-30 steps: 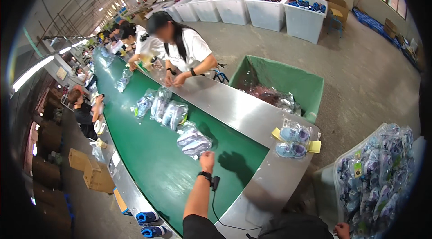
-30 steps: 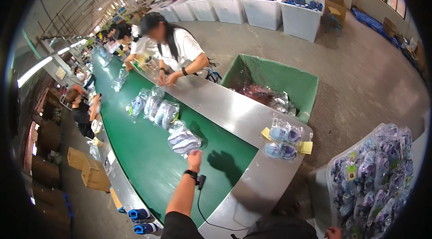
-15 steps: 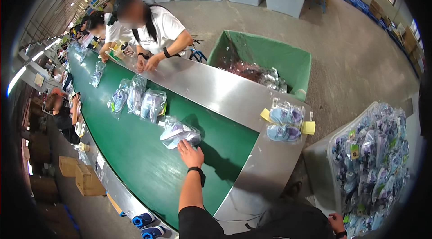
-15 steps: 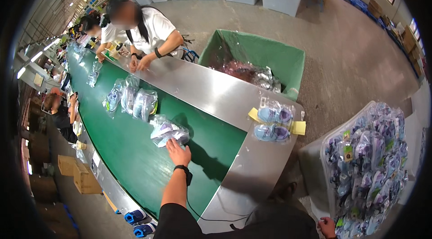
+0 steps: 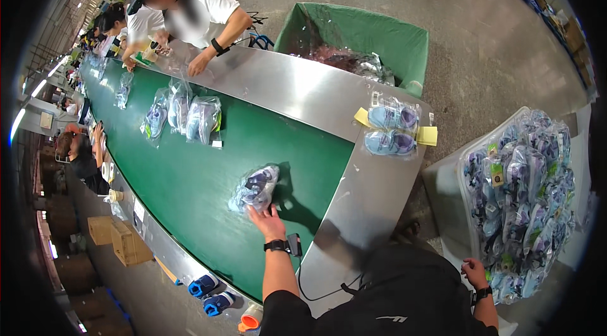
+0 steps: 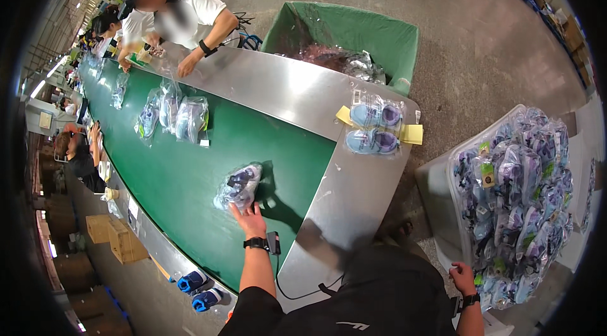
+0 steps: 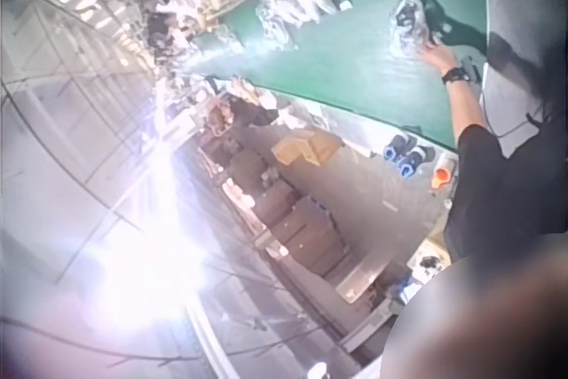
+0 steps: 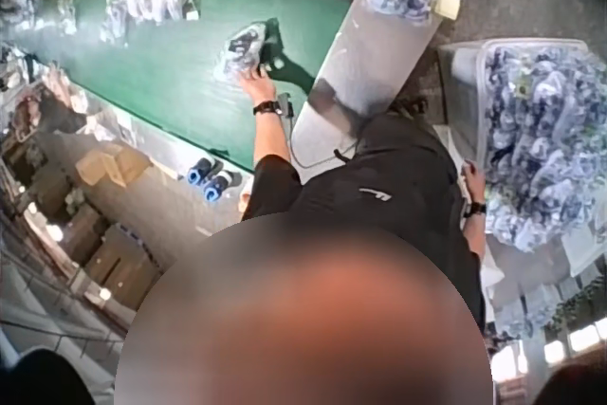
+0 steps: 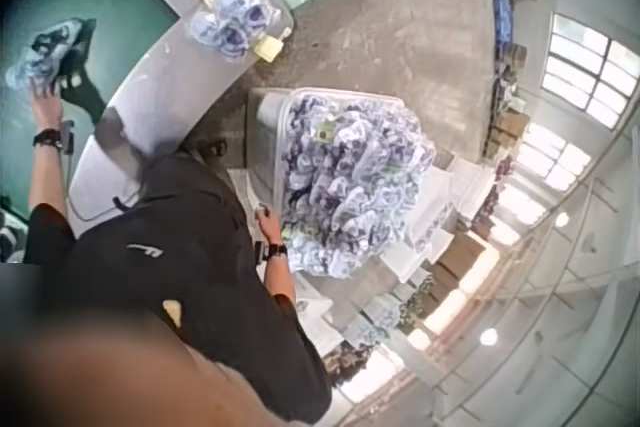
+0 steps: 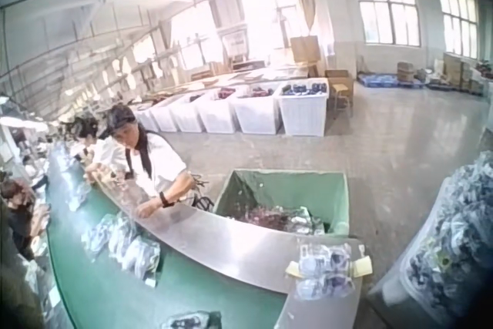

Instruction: The person repeatedly picks packaged slippers from a large pile and places them onto a moving conveyor belt. The task involves continuous pick-and-place handling of the packaged footwear in a warehouse setting.

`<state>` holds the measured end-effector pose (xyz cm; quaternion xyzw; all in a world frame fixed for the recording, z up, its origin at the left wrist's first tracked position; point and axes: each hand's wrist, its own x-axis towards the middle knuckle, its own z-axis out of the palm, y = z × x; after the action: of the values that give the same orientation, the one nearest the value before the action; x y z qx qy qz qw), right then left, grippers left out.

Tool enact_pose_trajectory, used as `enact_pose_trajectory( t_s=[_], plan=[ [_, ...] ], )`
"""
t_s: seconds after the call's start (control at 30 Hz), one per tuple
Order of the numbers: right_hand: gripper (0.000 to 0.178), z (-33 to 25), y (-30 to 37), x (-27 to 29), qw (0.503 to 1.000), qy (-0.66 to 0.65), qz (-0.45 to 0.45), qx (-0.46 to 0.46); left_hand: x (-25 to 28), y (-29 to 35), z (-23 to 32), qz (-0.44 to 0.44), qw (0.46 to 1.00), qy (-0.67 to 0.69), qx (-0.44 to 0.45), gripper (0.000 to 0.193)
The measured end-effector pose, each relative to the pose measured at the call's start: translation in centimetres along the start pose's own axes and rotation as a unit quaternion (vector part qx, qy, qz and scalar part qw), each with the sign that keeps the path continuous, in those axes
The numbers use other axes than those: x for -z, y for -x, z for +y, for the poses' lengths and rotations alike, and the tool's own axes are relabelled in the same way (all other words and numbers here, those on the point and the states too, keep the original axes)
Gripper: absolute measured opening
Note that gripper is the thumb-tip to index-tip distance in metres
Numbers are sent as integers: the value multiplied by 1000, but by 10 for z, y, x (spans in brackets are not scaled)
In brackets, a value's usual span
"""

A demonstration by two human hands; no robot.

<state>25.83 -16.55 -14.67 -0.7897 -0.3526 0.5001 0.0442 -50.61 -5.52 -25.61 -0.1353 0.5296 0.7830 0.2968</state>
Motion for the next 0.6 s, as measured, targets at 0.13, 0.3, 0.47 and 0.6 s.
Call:
enact_pose_trajectory(
  t_s=[0.13,0.3,0.47,0.6],
  plan=[
    [35,-6,-3,-3,1000,-2,-6,21,4,-21,17,-31,998,22,56,87],
    [34,-5,-4,-8,999,-1,-23,27,2,-45,9,50,988,-33,145,53],
    [32,5,-10,-6,998,-19,-18,52,-15,-20,3,-32,989,20,141,52],
    [33,13,-16,-3,999,-23,-11,37,-48,30,3,-79,981,40,175,49]
  ],
)
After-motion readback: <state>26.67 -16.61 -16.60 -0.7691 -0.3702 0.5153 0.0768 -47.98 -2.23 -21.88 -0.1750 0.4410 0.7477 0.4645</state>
